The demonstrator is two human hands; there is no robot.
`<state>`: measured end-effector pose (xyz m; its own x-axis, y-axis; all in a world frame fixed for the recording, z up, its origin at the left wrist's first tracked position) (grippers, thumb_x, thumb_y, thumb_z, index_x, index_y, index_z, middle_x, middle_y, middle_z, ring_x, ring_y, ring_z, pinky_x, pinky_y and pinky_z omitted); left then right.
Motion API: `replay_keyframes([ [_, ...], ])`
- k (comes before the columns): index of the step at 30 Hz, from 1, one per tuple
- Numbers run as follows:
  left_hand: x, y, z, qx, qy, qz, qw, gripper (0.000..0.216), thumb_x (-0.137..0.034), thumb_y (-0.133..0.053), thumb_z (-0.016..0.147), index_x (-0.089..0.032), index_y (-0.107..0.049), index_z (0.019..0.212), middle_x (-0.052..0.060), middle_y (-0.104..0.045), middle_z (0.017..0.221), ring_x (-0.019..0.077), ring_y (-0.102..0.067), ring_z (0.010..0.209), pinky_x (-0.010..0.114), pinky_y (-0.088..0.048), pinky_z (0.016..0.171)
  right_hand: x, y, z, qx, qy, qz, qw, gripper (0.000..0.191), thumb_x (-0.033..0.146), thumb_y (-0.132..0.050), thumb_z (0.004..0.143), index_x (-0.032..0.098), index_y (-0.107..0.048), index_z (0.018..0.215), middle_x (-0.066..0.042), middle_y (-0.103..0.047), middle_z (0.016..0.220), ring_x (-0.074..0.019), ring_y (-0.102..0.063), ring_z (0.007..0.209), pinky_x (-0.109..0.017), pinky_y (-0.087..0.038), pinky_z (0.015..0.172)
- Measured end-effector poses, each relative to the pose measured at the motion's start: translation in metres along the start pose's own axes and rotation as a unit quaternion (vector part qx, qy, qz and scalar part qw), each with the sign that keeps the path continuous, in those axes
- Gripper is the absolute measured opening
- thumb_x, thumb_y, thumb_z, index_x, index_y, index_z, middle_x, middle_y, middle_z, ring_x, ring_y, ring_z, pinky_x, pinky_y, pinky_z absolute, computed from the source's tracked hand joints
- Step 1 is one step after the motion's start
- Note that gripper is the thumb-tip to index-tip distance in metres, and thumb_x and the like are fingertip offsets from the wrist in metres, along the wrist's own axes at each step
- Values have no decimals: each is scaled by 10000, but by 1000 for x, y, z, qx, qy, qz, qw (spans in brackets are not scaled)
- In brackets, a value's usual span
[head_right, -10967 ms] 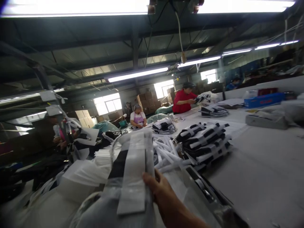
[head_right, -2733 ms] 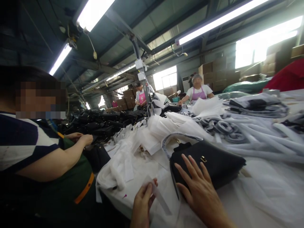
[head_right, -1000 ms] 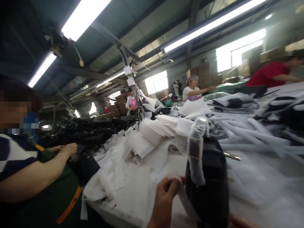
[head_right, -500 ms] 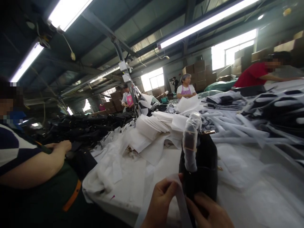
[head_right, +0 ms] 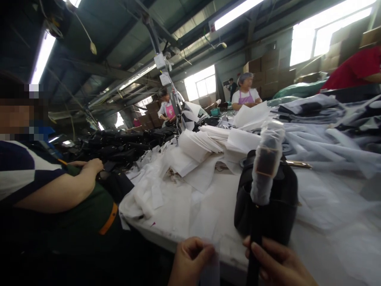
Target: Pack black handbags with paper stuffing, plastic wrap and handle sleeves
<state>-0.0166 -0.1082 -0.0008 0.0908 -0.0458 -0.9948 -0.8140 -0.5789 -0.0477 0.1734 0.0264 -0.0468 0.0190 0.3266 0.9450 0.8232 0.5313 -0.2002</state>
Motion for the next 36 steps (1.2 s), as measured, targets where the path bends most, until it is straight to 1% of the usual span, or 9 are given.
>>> replay_keyframes([
  [6, 13, 1, -19, 10, 49, 39, 998, 278, -387, -895, 580, -166, -727, 600, 39, -708, 600, 151, -590, 573, 252, -444, 579, 16, -17, -15, -67, 27, 109, 991, 388, 574, -843, 642, 257, -813, 866, -33, -683, 699, -125, -497, 524, -219, -445, 452],
  [9, 10, -2, -24, 10, 55, 49, 997, 174, -300, -858, 591, -172, -743, 616, 55, -737, 638, 178, -622, 592, 269, -461, 587, 32, -24, -20, -111, 60, 91, 988, 439, 592, -859, 594, 237, -816, 848, -38, -689, 691, -119, -482, 511, -221, -430, 443],
  [12, 7, -6, -27, 10, 61, 68, 996, 103, -258, -812, 614, -175, -751, 628, 56, -746, 651, 188, -637, 602, 273, -459, 591, 37, -26, -21, -135, 93, 27, 986, 472, 601, -822, 650, 216, -809, 923, -23, -654, 648, -140, -525, 566, -218, -440, 484],
  [16, 4, -10, -29, 20, 63, 100, 993, 84, -237, -786, 615, -165, -763, 650, 51, -751, 665, 195, -653, 631, 264, -461, 587, 36, -26, -21, -130, 115, -52, 983, 484, 612, -759, 733, 206, -796, 995, 12, -572, 555, -151, -553, 602, -217, -457, 555],
  [23, -3, -16, -30, 47, 66, 92, 992, 82, -194, -763, 622, -155, -782, 692, 46, -765, 701, 192, -677, 672, 244, -479, 611, 41, -29, -22, -98, 102, -101, 985, 522, 666, -721, 737, 243, -800, 1030, -25, -710, 750, -175, -600, 657, -234, -480, 611],
  [29, -3, -23, -26, 88, 63, 58, 992, 150, -254, -750, 688, -135, -800, 764, 60, -760, 710, 184, -661, 652, 240, -443, 601, 45, -31, -23, -94, 91, -129, 983, 531, 699, -698, 718, 252, -819, 979, 4, -623, 574, -172, -577, 618, -225, -465, 585],
  [31, -5, -29, -23, 99, 60, 43, 992, 224, -324, -762, 718, -128, -807, 816, 79, -769, 750, 200, -671, 683, 253, -457, 623, 47, -33, -22, -93, 81, -120, 985, 529, 698, -724, 675, 263, -828, 959, -11, -693, 660, -181, -592, 642, -234, -489, 610],
  [34, -14, -40, -15, 105, 47, 37, 993, 310, -417, -781, 740, -128, -806, 850, 92, -775, 789, 210, -679, 723, 265, -480, 656, 50, -34, -20, -77, 86, -99, 988, 484, 657, -780, 630, 285, -835, 936, -37, -768, 1003, -246, -658, 916, -264, -515, 837],
  [36, -23, -50, -8, 102, 33, 42, 993, 341, -456, -786, 747, -130, -805, 842, 90, -773, 788, 202, -674, 716, 259, -479, 643, 49, -33, -17, -72, 104, -101, 987, 494, 671, -757, 667, 273, -833, 950, -50, -757, 1026, -258, -649, 963, -284, -502, 876],
])
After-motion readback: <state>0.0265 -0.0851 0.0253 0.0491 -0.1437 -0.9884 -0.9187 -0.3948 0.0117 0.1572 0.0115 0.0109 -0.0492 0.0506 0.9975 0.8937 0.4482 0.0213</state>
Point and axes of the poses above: each hand's wrist, its own z-axis towards the middle knuckle, its own y-axis out of the back of the hand, x = y × z, the point moved 6 cm from there along z, towards the middle knuckle
